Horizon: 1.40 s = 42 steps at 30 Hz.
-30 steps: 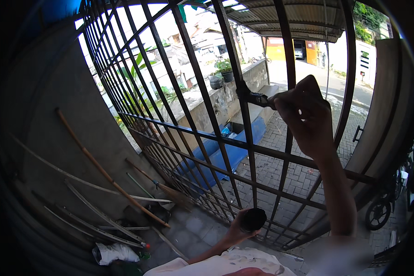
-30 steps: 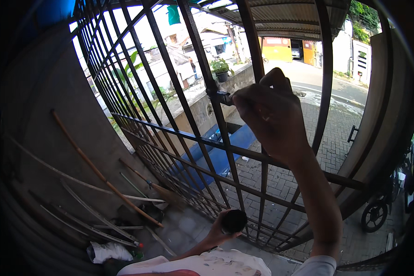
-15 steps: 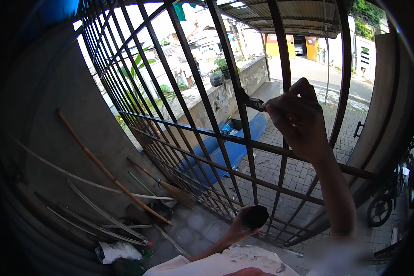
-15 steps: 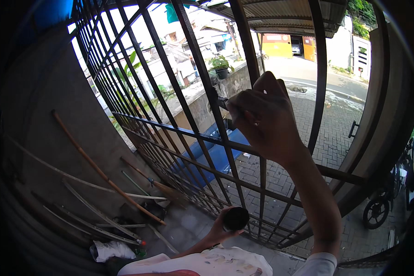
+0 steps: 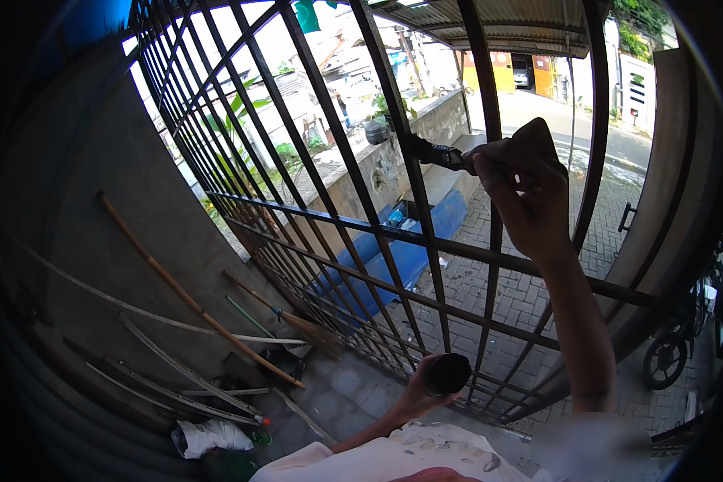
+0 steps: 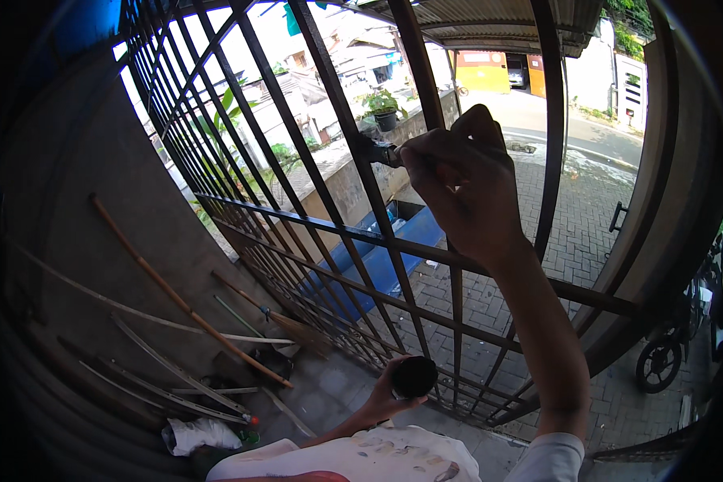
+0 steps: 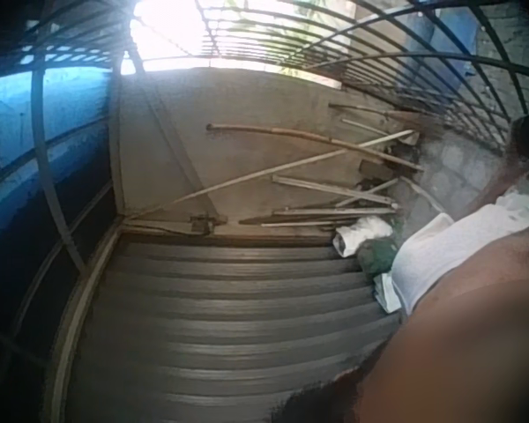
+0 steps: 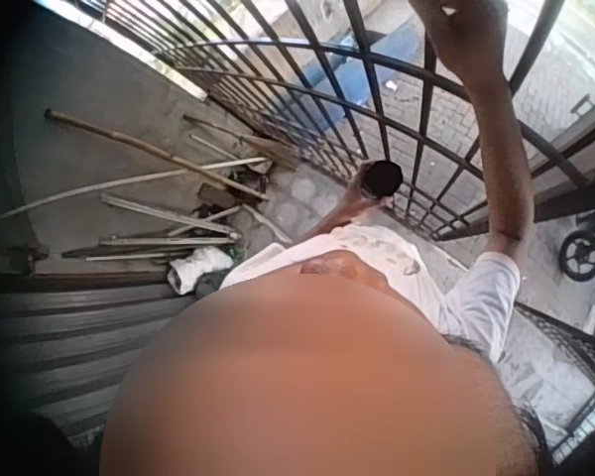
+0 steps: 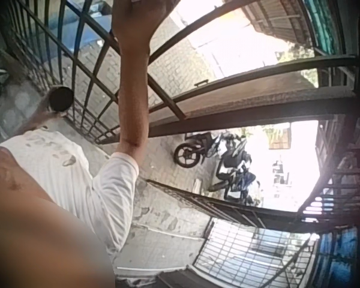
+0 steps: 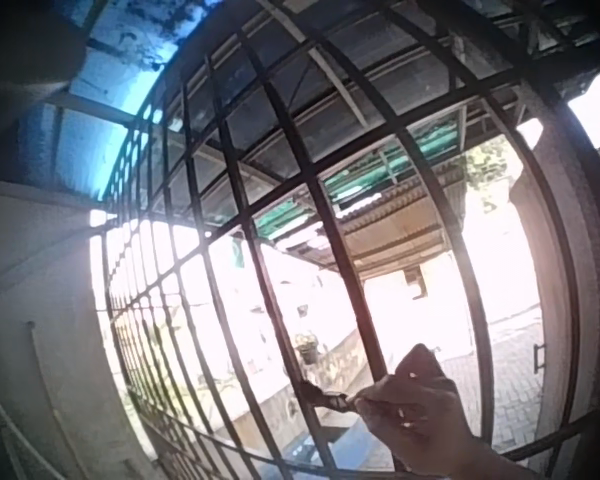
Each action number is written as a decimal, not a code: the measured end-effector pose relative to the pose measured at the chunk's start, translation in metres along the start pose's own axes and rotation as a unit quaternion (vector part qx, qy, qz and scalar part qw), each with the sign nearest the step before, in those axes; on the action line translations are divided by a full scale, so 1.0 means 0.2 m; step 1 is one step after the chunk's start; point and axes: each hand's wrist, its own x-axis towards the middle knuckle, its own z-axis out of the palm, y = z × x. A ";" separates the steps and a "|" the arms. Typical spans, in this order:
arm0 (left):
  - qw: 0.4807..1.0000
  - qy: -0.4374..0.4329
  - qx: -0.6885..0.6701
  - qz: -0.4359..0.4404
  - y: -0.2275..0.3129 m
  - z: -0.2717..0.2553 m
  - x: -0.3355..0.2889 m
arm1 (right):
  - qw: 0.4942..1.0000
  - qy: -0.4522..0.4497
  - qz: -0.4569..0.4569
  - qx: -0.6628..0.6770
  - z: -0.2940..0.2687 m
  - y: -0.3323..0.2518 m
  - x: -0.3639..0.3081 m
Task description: The person paints a metal gate with black paint using a small brush.
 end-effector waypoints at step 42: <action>1.000 -0.005 0.003 0.008 -0.04 0.01 0.06 | 0.986 -0.035 -0.157 -0.033 0.04 -0.02 0.08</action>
